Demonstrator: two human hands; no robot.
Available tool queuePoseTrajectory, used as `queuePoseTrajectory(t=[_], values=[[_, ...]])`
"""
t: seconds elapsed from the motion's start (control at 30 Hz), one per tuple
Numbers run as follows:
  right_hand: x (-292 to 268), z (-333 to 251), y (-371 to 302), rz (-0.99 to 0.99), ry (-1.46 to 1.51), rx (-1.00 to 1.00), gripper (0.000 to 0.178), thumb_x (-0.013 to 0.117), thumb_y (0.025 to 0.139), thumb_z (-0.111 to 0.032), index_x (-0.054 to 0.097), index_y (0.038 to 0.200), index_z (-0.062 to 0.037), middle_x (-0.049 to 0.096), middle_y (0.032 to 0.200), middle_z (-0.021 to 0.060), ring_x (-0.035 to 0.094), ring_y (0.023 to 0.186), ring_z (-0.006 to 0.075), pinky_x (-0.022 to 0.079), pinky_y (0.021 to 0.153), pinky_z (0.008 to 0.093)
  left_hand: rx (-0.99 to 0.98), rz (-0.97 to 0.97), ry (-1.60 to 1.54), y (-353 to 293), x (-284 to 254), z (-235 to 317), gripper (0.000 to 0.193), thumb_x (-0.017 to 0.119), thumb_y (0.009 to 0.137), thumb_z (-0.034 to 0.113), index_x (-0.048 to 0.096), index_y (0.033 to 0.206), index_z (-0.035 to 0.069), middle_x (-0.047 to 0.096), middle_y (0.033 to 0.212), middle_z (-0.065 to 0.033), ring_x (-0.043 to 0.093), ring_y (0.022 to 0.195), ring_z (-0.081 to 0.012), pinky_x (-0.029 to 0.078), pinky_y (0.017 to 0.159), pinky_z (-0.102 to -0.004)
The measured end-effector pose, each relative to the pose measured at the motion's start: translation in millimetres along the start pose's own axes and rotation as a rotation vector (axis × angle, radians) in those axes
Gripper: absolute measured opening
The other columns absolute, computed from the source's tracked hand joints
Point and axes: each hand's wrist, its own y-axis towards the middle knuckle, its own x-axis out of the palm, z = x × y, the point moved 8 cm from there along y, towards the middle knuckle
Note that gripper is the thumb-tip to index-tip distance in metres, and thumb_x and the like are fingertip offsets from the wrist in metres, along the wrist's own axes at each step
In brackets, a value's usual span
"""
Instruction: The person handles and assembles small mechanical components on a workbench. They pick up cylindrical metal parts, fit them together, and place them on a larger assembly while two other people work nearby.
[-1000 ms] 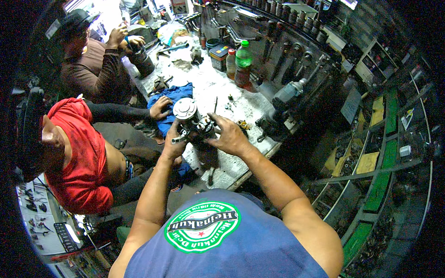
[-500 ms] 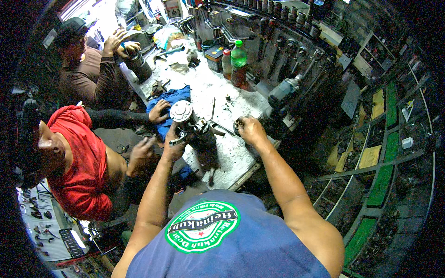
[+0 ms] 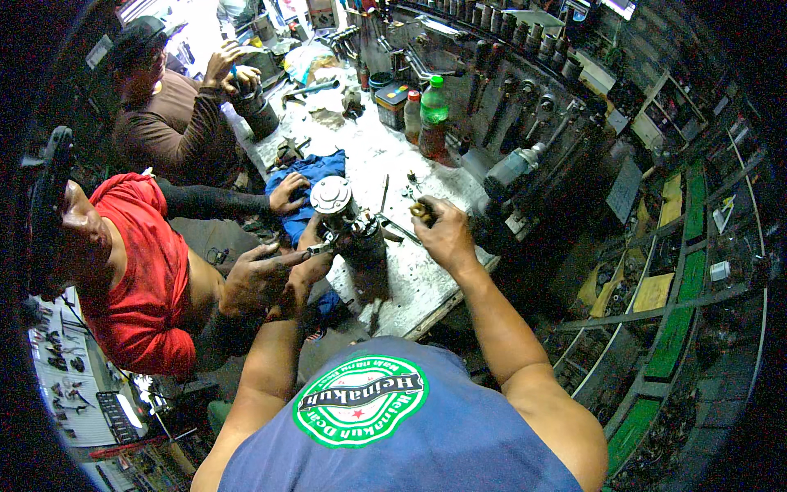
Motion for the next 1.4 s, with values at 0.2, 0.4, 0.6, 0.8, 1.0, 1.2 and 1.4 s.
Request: queuePoseTrajectory(t=[0.2, 0.4, 0.6, 0.8, 1.0, 1.2, 1.4], values=[[11, -102, -4, -0.106, 0.039, -0.302, 0.033, 0.083, 0.088, -0.009, 0.077, 0.118, 0.0020, 0.078, 0.103, 0.0218, 0.079, 0.091, 0.0325, 0.063, 0.086, 0.0409, 0.014, -0.043, -0.157, -1, 2, 10, 0.074, 0.093, 0.088, 0.010, 0.055, 0.152, 0.006, 0.073, 0.138, -0.0110, 0.068, 0.123, -0.0209, 0.056, 0.107, -0.0354], [32, -102, 3, -0.165, -0.113, -0.289, 0.033, 0.084, 0.087, -0.011, 0.079, 0.117, 0.0013, 0.075, 0.101, 0.0220, 0.075, 0.090, 0.0398, 0.061, 0.084, 0.0453, 0.060, 0.011, -0.083, -3, -2, 20, 0.077, 0.090, 0.091, 0.015, 0.052, 0.156, 0.000, 0.073, 0.140, -0.0134, 0.069, 0.124, -0.0221, 0.054, 0.110, -0.0374], [32, -98, 2, -0.184, -0.089, -0.308, 0.038, 0.087, 0.085, -0.013, 0.078, 0.119, 0.0009, 0.075, 0.106, 0.0226, 0.074, 0.097, 0.0399, 0.060, 0.089, 0.0460, 0.076, -0.011, -0.140, -4, -1, 22, 0.078, 0.091, 0.092, 0.018, 0.051, 0.156, -0.001, 0.073, 0.141, -0.0141, 0.069, 0.125, -0.0212, 0.054, 0.109, -0.0360], [21, -98, -7, -0.178, -0.120, -0.256, 0.064, 0.092, 0.082, -0.015, 0.069, 0.141, -0.0011, 0.077, 0.110, 0.0203, 0.076, 0.100, 0.0354, 0.060, 0.095, 0.0431, 0.044, -0.002, -0.093, -4, -1, 11, 0.082, 0.093, 0.089, 0.021, 0.052, 0.157, 0.000, 0.073, 0.141, -0.0141, 0.069, 0.124, -0.0211, 0.054, 0.109, -0.0360], [4, -87, -27, -0.444, -0.390, 0.068, 0.076, 0.086, 0.091, -0.028, 0.055, 0.153, 0.0034, 0.076, 0.093, 0.0285, 0.078, 0.090, 0.0437, 0.061, 0.087, 0.0487, -0.003, 0.001, -0.013, 1, 2, -9, 0.107, 0.098, 0.082, 0.035, 0.040, 0.168, 0.008, 0.069, 0.148, -0.0170, 0.069, 0.133, -0.0282, 0.053, 0.113, -0.0412], [10, -96, -51, -0.595, -0.399, 0.043, 0.087, 0.086, 0.091, -0.032, 0.047, 0.155, 0.0112, 0.076, 0.086, 0.0298, 0.078, 0.089, 0.0461, 0.061, 0.085, 0.0515, 0.022, -0.019, -0.097, 2, 4, -5, 0.106, 0.099, 0.082, 0.033, 0.041, 0.168, 0.009, 0.068, 0.150, -0.0166, 0.068, 0.134, -0.0280, 0.052, 0.114, -0.0402], [7, -92, -52, -0.637, -0.540, -0.010, 0.079, 0.084, 0.092, -0.045, 0.054, 0.139, 0.0113, 0.075, 0.086, 0.0309, 0.076, 0.085, 0.0498, 0.061, 0.079, 0.0559, 0.002, -0.038, -0.087, 2, 4, -3, 0.102, 0.098, 0.084, 0.025, 0.042, 0.167, 0.006, 0.069, 0.149, -0.0173, 0.068, 0.134, -0.0274, 0.052, 0.114, -0.0399]])
